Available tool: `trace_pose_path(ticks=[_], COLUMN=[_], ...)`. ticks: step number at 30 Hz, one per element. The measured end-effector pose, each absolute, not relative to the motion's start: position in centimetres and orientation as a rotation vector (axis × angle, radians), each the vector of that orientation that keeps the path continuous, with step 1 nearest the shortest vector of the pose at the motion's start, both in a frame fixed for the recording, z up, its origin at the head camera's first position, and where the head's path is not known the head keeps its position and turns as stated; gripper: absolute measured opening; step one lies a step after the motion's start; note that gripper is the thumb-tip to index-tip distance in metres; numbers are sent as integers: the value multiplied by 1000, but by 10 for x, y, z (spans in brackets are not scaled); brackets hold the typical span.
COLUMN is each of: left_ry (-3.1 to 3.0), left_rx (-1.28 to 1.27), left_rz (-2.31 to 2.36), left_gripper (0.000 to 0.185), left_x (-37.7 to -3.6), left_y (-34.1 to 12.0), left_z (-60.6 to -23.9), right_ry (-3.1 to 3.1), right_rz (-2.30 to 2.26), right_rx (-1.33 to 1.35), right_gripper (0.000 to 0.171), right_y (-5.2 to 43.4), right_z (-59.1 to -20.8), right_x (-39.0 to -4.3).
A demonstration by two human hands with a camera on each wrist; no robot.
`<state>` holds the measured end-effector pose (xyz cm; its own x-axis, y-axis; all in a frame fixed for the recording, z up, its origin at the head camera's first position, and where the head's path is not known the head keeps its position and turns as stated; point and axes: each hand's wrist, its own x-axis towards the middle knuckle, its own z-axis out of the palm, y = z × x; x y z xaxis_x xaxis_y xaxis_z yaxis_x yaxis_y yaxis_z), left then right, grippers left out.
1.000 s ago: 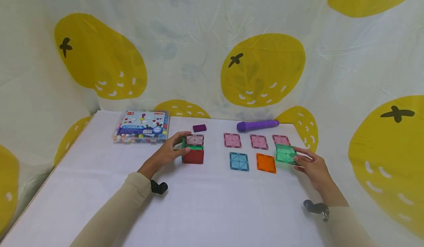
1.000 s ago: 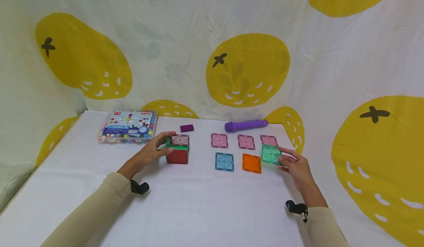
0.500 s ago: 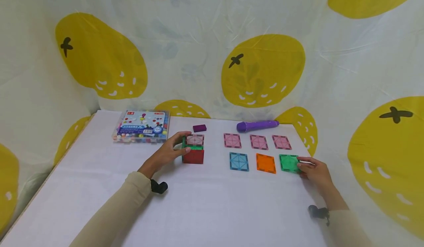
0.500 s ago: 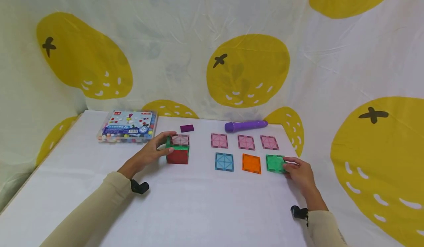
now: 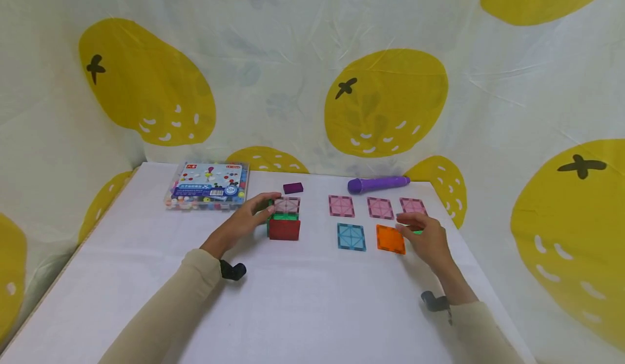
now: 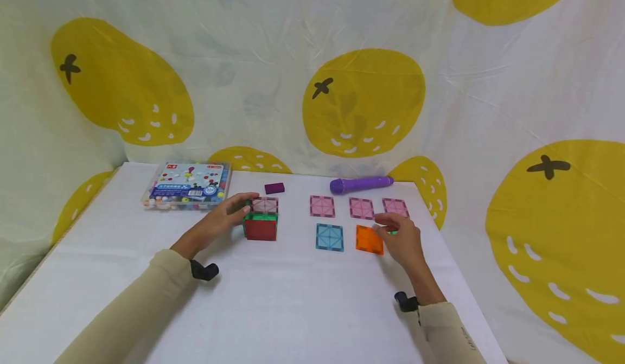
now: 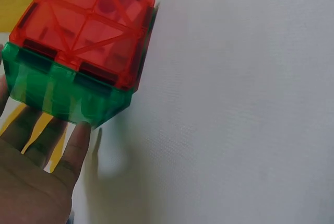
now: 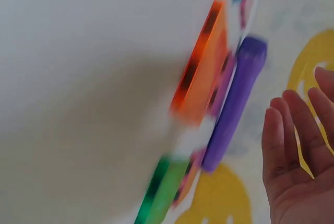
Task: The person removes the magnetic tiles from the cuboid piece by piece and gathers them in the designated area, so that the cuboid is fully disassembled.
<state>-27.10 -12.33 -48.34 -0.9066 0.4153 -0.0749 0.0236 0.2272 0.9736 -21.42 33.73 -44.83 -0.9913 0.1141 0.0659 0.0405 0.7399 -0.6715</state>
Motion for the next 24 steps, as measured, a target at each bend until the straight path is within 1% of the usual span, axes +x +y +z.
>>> trace_pose_path(ticks=[5,10,18,21,24], left_ry=[2133,2110,2113,2121,2134], left_rx=[407,426,392,402,416], left_rz=[1788,1818,1822,1817,1812], left_gripper=[42,39,41,40,44], left_x=[-274,-275,-277,-278,-277], left_y=[-124,-125,-124,-123,-122], left_z=[-484,-486,-491,-493,-494], right_ry=[-2772,-2745,-2749,-2763,-2761], right_rz=[1316,1479,1542,1528,1501], right_rx=[141,369,590,626,639], right_gripper=[31,30,26,23,19], right_y=[281,230,159,143,133], right_z=[-451,-456,-458,-461,-465], right_x=[-220,-226,-234,-236,-238])
